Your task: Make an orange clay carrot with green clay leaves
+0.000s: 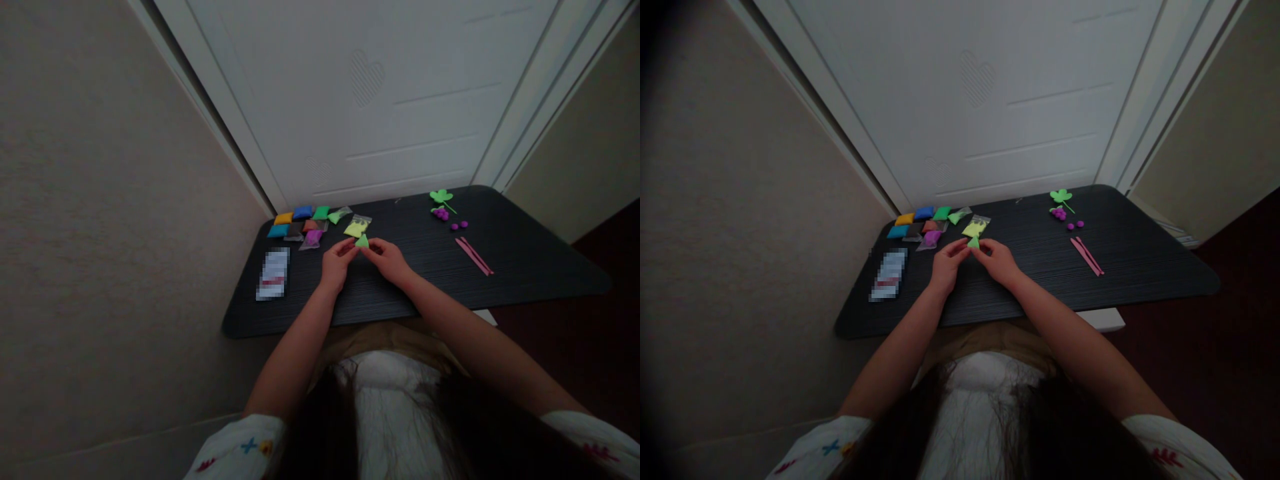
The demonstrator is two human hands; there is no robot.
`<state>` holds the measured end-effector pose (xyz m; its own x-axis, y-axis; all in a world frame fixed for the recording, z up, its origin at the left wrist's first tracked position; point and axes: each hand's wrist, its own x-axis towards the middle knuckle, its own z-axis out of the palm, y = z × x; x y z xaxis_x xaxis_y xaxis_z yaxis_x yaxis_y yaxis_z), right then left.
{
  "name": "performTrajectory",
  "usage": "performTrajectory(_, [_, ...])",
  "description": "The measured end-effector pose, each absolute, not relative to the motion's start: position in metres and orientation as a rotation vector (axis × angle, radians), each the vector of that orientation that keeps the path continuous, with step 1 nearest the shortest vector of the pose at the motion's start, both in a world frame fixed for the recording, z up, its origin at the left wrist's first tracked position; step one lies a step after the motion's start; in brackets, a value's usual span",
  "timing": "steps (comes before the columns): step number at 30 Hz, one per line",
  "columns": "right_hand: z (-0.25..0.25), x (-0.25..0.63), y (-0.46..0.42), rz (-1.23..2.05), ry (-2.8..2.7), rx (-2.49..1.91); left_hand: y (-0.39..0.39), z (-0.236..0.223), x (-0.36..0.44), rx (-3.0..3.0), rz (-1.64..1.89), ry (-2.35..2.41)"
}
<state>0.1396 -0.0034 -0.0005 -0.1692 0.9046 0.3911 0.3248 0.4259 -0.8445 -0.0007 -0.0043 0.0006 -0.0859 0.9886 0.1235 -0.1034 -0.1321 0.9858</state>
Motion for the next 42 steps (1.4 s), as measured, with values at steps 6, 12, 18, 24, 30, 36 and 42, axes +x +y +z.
performTrajectory(6, [0.0004, 0.1393, -0.0047, 0.775, -1.706, -1.072, -0.0042, 0.0006, -0.0008, 1.208, 1.407, 1.136])
performTrajectory(12, [-0.0007, 0.1394, -0.0030, 0.819, -1.666, -1.052, -0.0033, -0.0020, -0.0013, 1.250, 1.404, 1.119])
performTrajectory(18, [-0.0005, 0.1406, -0.0012, 0.896, -1.634, -1.069, -0.0044, -0.0029, -0.0017, 1.415, 1.429, 1.140])
performTrajectory(24, [0.0000, 0.1416, -0.0010, 0.906, -1.638, -1.073, -0.0069, 0.0002, -0.0012, 1.454, 1.427, 1.167])
performTrajectory(30, [-0.0009, 0.1416, 0.0002, 0.923, -1.625, -1.072, -0.0063, -0.0005, -0.0006, 1.445, 1.415, 1.171])
performTrajectory(36, [-0.0004, 0.1409, -0.0002, 0.955, -1.597, -1.036, -0.0059, -0.0005, -0.0009, 1.469, 1.413, 1.205])
performTrajectory(42, [-0.0006, 0.1408, -0.0001, 0.959, -1.605, -1.035, -0.0053, -0.0009, -0.0028, 1.499, 1.430, 1.204])
